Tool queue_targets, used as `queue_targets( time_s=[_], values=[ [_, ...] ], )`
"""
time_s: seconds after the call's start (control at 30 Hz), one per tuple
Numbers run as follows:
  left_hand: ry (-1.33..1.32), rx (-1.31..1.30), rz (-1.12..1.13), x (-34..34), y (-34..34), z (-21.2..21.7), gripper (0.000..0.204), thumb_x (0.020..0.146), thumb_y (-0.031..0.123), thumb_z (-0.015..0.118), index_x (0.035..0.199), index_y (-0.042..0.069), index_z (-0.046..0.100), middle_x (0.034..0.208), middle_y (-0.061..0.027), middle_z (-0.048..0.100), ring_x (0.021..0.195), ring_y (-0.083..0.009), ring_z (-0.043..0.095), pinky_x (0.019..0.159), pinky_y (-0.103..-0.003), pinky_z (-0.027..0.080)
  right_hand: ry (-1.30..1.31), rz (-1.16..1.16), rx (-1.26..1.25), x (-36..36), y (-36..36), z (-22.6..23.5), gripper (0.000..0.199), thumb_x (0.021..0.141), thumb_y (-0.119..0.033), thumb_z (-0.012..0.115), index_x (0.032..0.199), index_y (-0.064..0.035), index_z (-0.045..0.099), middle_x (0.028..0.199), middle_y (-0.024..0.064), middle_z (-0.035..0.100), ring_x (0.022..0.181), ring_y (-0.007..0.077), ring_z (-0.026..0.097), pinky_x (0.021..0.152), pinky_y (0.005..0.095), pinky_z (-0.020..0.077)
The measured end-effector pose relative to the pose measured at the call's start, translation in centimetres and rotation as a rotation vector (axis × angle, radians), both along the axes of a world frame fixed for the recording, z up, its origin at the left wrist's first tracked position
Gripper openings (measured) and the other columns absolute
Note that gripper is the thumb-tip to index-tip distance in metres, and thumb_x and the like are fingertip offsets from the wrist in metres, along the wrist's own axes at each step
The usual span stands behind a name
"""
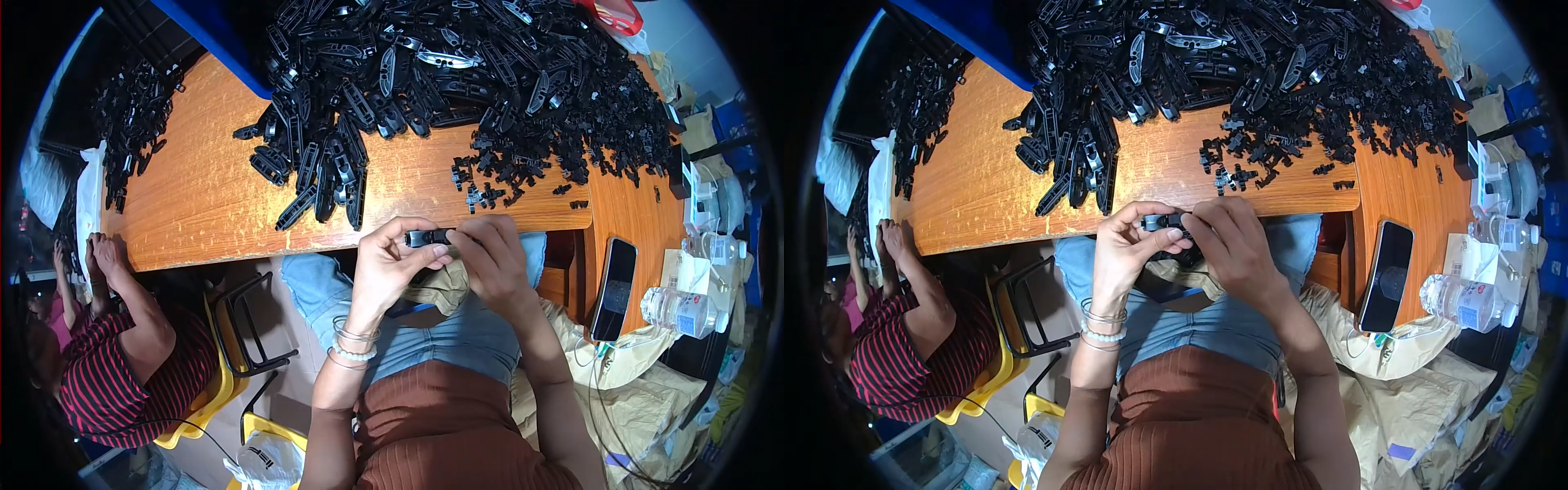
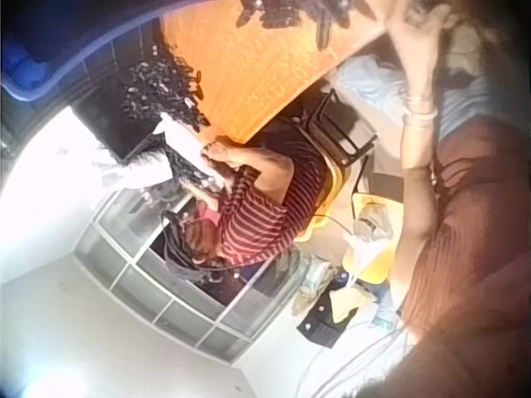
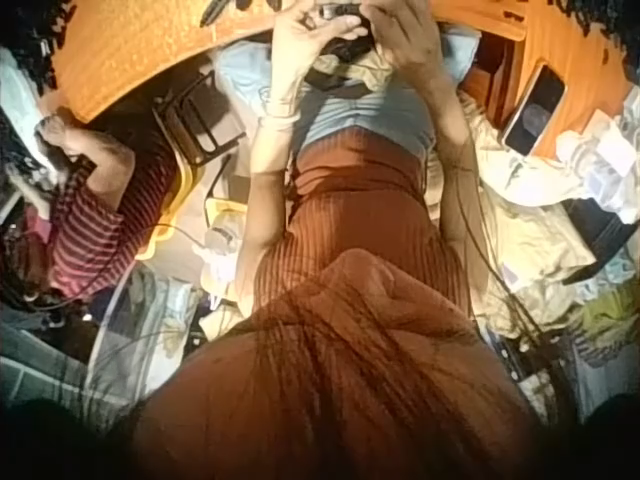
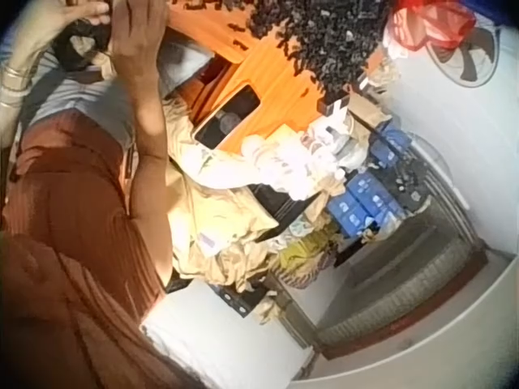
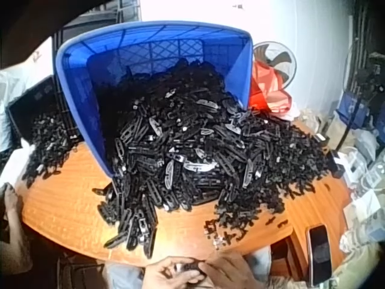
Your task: Assembling small black plastic components by hand at a workbench in a warehouse environment.
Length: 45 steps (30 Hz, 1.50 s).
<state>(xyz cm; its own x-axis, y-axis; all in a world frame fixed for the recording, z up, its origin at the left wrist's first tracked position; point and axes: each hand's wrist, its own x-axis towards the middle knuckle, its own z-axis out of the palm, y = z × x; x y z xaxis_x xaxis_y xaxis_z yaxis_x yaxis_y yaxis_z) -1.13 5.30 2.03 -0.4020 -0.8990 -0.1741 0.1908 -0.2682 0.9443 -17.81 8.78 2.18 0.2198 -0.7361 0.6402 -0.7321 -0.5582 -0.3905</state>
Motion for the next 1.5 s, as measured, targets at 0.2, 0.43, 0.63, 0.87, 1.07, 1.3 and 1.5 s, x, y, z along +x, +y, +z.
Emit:
queue_targets(
  time_s=[0.2, 0.43, 0.63, 0.87, 1.07, 1.3, 1.5],
  values=[
    [-0.012, -0.063, 0.113, -0.1, 0.4, -0.4, 0.018, 0.079, -0.010, 0.062, 0.095, -0.006, 0.056, 0.081, -0.0102, 0.063, 0.066, -0.0124, 0.064, 0.059, -0.021, 0.053, -0.330, 0.040, 0.228, 0.2, -0.3, 0.3, 0.026, 0.071, 0.003, 0.068, 0.096, -0.0011, 0.063, 0.084, 0.0063, 0.055, 0.075, 0.0176, 0.052, 0.064, 0.0281, 0.0429],
    [-0.135, -0.121, 0.039, 0.5, 0.9, -0.2, 0.013, 0.079, -0.004, 0.064, 0.091, -0.002, 0.058, 0.064, -0.0017, 0.061, 0.057, -0.0025, 0.058, 0.050, -0.016, 0.044, -0.725, 0.034, 0.777, -0.2, 0.9, -0.8, 0.022, 0.076, -0.004, 0.069, 0.098, 0.0001, 0.065, 0.071, -0.0017, 0.053, 0.066, 0.0061, 0.045, 0.059, 0.0213, 0.0363],
    [-0.152, -0.106, -0.170, 2.9, 1.0, -0.6, 0.020, 0.088, 0.004, 0.056, 0.105, -0.006, 0.061, 0.075, -0.0128, 0.068, 0.068, -0.0147, 0.067, 0.063, -0.023, 0.052, -0.687, 0.154, 1.002, -0.7, 1.5, -1.5, 0.028, 0.079, -0.005, 0.067, 0.106, 0.0003, 0.064, 0.077, -0.0021, 0.058, 0.064, 0.0044, 0.046, 0.057, 0.0205, 0.0366],
    [-0.931, -0.783, 0.491, 5.5, -2.6, 0.9, 0.018, 0.084, 0.010, 0.060, 0.098, -0.002, 0.060, 0.079, -0.0141, 0.058, 0.063, -0.0238, 0.061, 0.054, -0.034, 0.045, -0.381, -0.113, 0.475, -2.2, -1.6, -0.3, 0.013, 0.083, 0.000, 0.059, 0.095, 0.0015, 0.063, 0.082, 0.0080, 0.063, 0.071, 0.0160, 0.058, 0.066, 0.0290, 0.0467],
    [-1.257, -0.829, 0.509, 5.1, -4.7, -0.2, 0.023, 0.079, 0.011, 0.062, 0.097, -0.002, 0.058, 0.090, -0.0187, 0.056, 0.073, -0.0375, 0.058, 0.062, -0.043, 0.045, 0.070, -0.299, 0.137, -5.0, -8.6, -0.5, 0.009, 0.079, -0.001, 0.060, 0.086, 0.0015, 0.063, 0.080, 0.0099, 0.056, 0.081, 0.0273, 0.052, 0.071, 0.0360, 0.0431],
    [-1.202, -0.818, 0.601, 5.2, -4.2, -0.2, 0.020, 0.079, 0.011, 0.063, 0.093, -0.002, 0.057, 0.086, -0.0169, 0.055, 0.069, -0.0335, 0.058, 0.061, -0.041, 0.044, 0.187, -0.364, 0.220, -5.3, -10.4, -0.2, 0.010, 0.075, -0.003, 0.064, 0.085, 0.0004, 0.063, 0.080, 0.0109, 0.057, 0.081, 0.0275, 0.052, 0.075, 0.0369, 0.0408],
    [-1.055, -0.796, 0.627, 4.3, -3.3, 0.6, 0.018, 0.077, 0.008, 0.065, 0.089, -0.002, 0.055, 0.084, -0.0146, 0.056, 0.067, -0.0304, 0.057, 0.060, -0.037, 0.045, 0.225, -0.303, 0.262, -5.3, -10.7, -0.4, 0.008, 0.073, -0.001, 0.063, 0.081, 0.0016, 0.061, 0.080, 0.0119, 0.058, 0.081, 0.0285, 0.052, 0.076, 0.0373, 0.0406]
  ],
)
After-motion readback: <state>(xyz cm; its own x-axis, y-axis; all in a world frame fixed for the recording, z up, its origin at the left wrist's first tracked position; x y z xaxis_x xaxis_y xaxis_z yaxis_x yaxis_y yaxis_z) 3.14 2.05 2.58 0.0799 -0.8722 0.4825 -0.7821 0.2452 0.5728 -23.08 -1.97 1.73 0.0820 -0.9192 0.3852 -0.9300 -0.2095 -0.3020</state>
